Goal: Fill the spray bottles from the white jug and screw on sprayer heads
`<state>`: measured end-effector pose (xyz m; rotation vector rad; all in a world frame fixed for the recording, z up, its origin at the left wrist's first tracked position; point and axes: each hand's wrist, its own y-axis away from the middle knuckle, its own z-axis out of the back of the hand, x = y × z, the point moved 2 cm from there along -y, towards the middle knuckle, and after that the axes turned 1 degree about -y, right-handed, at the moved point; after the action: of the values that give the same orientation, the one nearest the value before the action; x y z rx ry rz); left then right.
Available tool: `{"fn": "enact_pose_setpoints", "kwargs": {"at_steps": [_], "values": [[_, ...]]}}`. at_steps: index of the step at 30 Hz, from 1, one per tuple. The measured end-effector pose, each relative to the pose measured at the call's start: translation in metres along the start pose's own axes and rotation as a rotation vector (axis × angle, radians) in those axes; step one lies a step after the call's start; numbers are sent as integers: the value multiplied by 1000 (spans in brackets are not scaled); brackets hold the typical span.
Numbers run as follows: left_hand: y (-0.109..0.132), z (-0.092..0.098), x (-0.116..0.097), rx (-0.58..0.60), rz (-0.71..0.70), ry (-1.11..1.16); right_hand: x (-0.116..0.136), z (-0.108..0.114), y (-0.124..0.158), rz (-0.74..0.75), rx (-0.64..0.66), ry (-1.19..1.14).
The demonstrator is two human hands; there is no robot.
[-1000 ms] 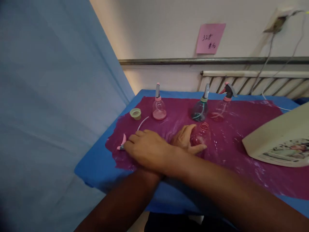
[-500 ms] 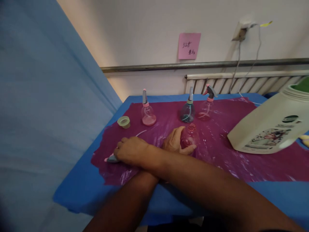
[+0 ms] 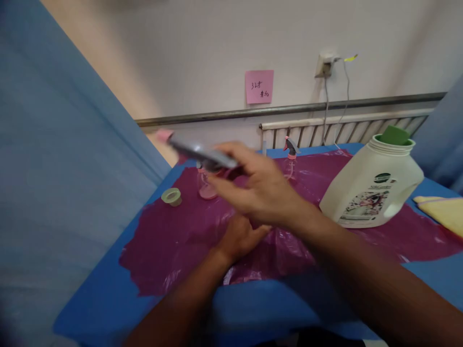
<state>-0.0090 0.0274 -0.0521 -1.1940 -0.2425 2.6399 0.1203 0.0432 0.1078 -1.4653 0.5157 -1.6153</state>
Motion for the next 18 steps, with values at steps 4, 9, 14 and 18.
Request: {"fn": "enact_pose_setpoints", "kwargs": {"at_steps": [4,9,14,18], "values": [[0,-1,-5,42,41,-7,6,61,6,-147,-251,-28],[1,-1,-4,51,89,-41,-4,79,22,-196,-247,-46],[-1,-2,-4,36,59,-34,-14,78,31,-191,-263,-82],[-2,-3,-3,46,51,-34,-15,81,32,-177,-276,-50]]}}
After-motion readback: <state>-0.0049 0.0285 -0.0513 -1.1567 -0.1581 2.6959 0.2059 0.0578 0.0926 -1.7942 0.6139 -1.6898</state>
